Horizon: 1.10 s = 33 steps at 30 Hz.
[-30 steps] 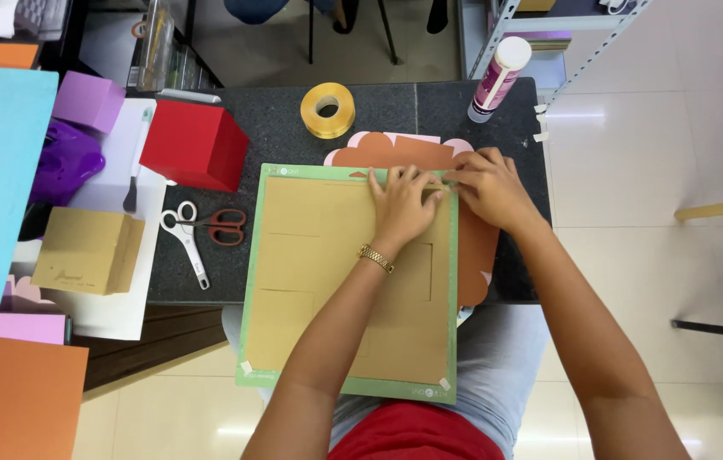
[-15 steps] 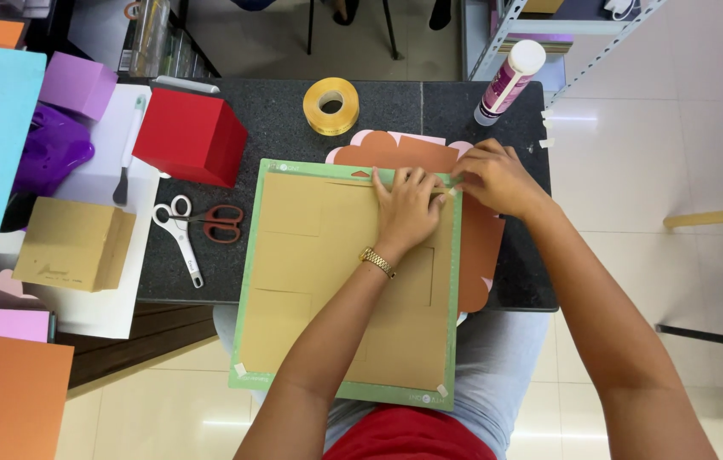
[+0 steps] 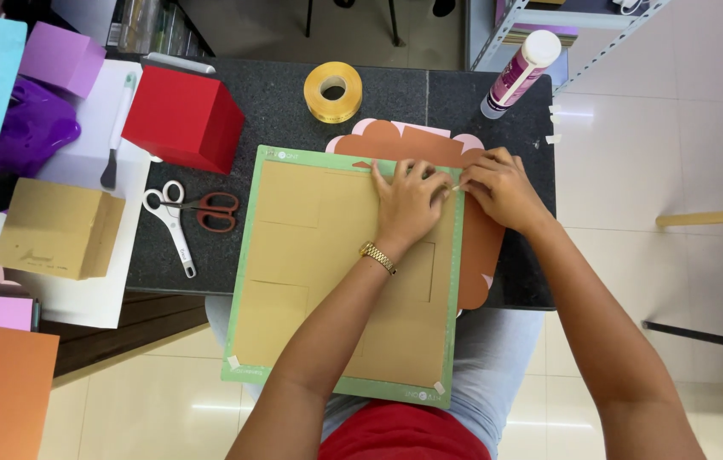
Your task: Unloading a cutting mat from a machine, peeling cut cardstock shapes, and trimming them with scissors.
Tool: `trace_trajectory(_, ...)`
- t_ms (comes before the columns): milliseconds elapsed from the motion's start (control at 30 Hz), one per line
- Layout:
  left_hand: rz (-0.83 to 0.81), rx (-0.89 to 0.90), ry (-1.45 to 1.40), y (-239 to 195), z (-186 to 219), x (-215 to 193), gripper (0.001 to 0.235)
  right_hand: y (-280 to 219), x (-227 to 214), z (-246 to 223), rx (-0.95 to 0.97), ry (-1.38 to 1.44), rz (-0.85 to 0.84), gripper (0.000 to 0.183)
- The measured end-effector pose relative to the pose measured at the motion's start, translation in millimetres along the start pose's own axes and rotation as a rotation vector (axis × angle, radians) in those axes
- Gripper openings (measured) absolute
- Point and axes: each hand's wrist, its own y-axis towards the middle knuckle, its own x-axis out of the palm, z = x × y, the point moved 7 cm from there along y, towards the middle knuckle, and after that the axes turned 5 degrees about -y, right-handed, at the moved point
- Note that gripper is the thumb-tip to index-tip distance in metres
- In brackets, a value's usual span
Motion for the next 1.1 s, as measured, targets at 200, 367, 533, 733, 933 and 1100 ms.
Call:
trace_trajectory(200, -0.015, -0.001, -0.007, 1, 1, -2, 0.013, -10, -3, 18, 0.033, 0.12, 0.036, 0.006)
trace_trajectory(367, -0.024, 0.002, -0.011, 2, -1, 2, 0.014, -32, -42, 79, 0.108, 0.351, 0.181, 0.011)
trace_trajectory(533, -0.041, -0.006, 0.0, 3, -2, 2, 0.013, -45, -43, 151, 0.35, 0.296, -0.029, 0.008)
trace_trajectory(733, -0.059, -0.028, -0.035, 4, -1, 1, 0.016, -28, -27, 174, 0.517, 0.251, -0.206, 0.011)
trace_trajectory(933, -0.036, -0.032, -0.057, 5, -1, 0, 0.014, -34, -14, 195, 0.726, 0.203, -0.266, 0.022)
trace_trajectory(1100, -0.022, -0.017, -0.061, 1, -3, 3, 0.012, -52, -32, 155, 0.671, 0.107, 0.077, 0.046)
